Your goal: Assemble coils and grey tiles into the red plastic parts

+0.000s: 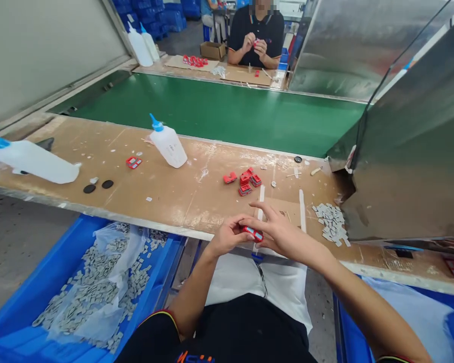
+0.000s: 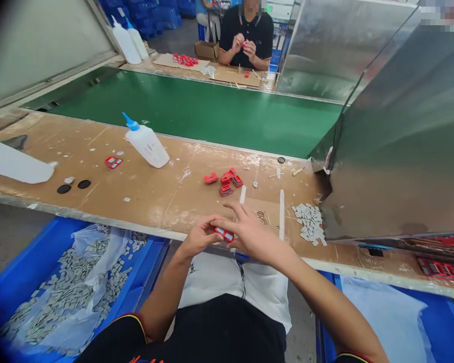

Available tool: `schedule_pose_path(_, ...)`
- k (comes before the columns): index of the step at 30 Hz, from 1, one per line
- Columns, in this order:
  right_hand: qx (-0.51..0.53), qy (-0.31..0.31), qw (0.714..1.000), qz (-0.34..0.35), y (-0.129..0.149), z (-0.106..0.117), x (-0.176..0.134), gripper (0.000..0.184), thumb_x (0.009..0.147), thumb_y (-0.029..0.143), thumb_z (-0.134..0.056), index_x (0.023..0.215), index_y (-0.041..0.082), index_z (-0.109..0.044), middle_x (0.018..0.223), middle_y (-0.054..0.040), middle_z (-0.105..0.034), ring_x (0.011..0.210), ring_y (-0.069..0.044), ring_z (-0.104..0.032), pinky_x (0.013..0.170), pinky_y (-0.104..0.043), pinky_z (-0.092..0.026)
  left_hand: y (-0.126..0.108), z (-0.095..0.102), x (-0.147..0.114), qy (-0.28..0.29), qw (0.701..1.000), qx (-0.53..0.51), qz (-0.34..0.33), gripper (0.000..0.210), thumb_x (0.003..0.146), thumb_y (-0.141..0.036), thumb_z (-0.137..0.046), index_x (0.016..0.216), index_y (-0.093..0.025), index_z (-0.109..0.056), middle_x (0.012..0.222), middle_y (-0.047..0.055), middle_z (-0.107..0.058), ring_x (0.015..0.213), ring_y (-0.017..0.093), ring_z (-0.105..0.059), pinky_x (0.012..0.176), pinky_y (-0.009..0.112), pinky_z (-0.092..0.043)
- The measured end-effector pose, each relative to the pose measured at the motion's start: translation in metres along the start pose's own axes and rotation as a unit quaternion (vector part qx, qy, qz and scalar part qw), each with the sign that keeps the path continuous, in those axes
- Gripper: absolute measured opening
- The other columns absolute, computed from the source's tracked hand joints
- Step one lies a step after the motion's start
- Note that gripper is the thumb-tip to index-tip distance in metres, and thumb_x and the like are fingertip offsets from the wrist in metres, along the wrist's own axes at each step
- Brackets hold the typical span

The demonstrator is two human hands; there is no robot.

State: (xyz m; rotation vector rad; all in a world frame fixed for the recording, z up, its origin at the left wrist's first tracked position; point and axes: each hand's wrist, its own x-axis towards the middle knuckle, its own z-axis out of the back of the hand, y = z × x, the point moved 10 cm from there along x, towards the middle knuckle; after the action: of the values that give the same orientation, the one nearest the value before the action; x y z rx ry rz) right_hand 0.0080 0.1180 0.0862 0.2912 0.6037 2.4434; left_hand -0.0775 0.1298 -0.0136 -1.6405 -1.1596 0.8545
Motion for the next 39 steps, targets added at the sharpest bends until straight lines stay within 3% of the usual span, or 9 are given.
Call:
schedule_pose_path(2, 0.019, -0.040, 0.998, -0.043, -0.011, 0.001, -0.027, 0.063, 0.088, 0.018, -0.071, 0.144, 0.037, -0.051, 0.149, -0.0122, -0.047, 0.136, -0.032, -0.051, 0.104, -0.051, -0.053, 0.016, -0.013, 0.004, 0.004, 0.999, -0.005, 0.032, 0.056, 0.064, -0.047, -0.092, 0.102, -0.011, -0.073, 0.092, 0.007, -0.074, 0.087, 0.021, -0.071, 0.080, 0.030, -0.057)
schedule_pose_path(4, 0.051, -0.129, 0.985, -0.098, -0.036, 0.009, -0.055, 0.054, 0.092, 0.026, -0.068, 0.143, 0.035, -0.051, 0.135, -0.0114, -0.059, 0.121, -0.029, -0.062, 0.097, -0.047, -0.057, 0.033, -0.019, 0.006, -0.005, 0.998, -0.013, 0.068, 0.051, 0.064, -0.040, -0.092, 0.103, -0.012, -0.073, 0.093, 0.007, -0.076, 0.088, 0.022, -0.073, 0.084, 0.034, -0.058)
schedule_pose_path(7, 0.087, -0.278, 0.937, -0.194, -0.085, 0.016, -0.091, 0.032, 0.095, 0.034, -0.063, 0.126, 0.027, -0.061, 0.100, -0.0075, -0.069, 0.080, -0.021, -0.067, 0.074, -0.038, -0.059, 0.050, -0.021, 0.010, -0.016, 0.995, -0.014, 0.095, 0.045, 0.066, -0.031, -0.090, 0.103, -0.014, -0.072, 0.097, 0.008, -0.077, 0.090, 0.023, -0.075, 0.086, 0.036, -0.059)
schedule_pose_path(9, 0.121, -0.321, 0.910, -0.233, -0.111, 0.006, -0.100, 0.027, 0.093, 0.036, -0.064, 0.117, 0.023, -0.064, 0.088, -0.0050, -0.069, 0.066, -0.018, -0.062, 0.064, -0.034, -0.056, 0.053, -0.020, 0.013, -0.018, 0.996, 0.000, 0.090, 0.039, 0.069, -0.027, -0.088, 0.101, -0.014, -0.071, 0.101, 0.009, -0.077, 0.091, 0.022, -0.075, 0.088, 0.034, -0.059)
schedule_pose_path(12, 0.183, -0.323, 0.895, -0.246, -0.129, -0.015, -0.091, 0.023, 0.092, 0.036, -0.064, 0.110, 0.021, -0.067, 0.082, -0.0040, -0.069, 0.063, -0.016, -0.060, 0.060, -0.030, -0.054, 0.051, -0.016, 0.015, -0.023, 0.997, 0.029, 0.072, 0.033, 0.074, -0.024, -0.083, 0.103, -0.013, -0.070, 0.103, 0.010, -0.077, 0.092, 0.020, -0.075, 0.087, 0.030, -0.059)
schedule_pose_path(15, 0.193, -0.313, 0.897, -0.244, -0.129, -0.023, -0.078, 0.018, 0.094, 0.035, -0.061, 0.099, 0.021, -0.072, 0.080, -0.0043, -0.069, 0.064, -0.016, -0.060, 0.059, -0.029, -0.052, 0.046, -0.016, 0.014, -0.015, 0.995, 0.074, 0.060, 0.033, 0.079, -0.024, -0.079, 0.109, -0.012, -0.071, 0.101, 0.010, -0.077, 0.090, 0.019, -0.075, 0.083, 0.028, -0.059)
schedule_pose_path(24, 0.134, -0.336, 0.911, -0.199, -0.116, -0.012, -0.063, 0.018, 0.098, 0.027, -0.060, 0.096, 0.024, -0.077, 0.085, -0.0046, -0.068, 0.076, -0.017, -0.067, 0.068, -0.029, -0.055, 0.032, -0.018, 0.014, -0.014, 0.981, 0.195, 0.010, 0.026, 0.083, -0.020, -0.073, 0.109, -0.014, -0.075, 0.105, 0.011, -0.077, 0.090, 0.019, -0.072, 0.077, 0.025, -0.057)
schedule_pose_path(34, 0.183, -0.420, 0.858, -0.232, -0.109, 0.000, -0.091, 0.015, 0.096, 0.025, -0.062, 0.092, 0.023, -0.076, 0.088, -0.0038, -0.079, 0.081, -0.020, -0.075, 0.075, -0.032, -0.061, 0.021, -0.025, 0.012, -0.025, 0.952, 0.303, -0.044, 0.020, 0.086, -0.021, -0.070, 0.105, -0.017, -0.075, 0.095, 0.008, -0.077, 0.080, 0.017, -0.069, 0.067, 0.024, -0.055)
schedule_pose_path(39, 0.170, -0.387, 0.884, -0.198, -0.084, 0.000, -0.086, 0.015, 0.096, 0.022, -0.060, 0.093, 0.023, -0.075, 0.087, -0.0038, -0.079, 0.079, -0.020, -0.076, 0.072, -0.030, -0.060, 0.020, -0.026, 0.011, -0.027, 0.945, 0.321, -0.062, 0.021, 0.087, -0.019, -0.071, 0.108, -0.016, -0.074, 0.095, 0.009, -0.076, 0.081, 0.018, -0.070, 0.068, 0.024, -0.056)
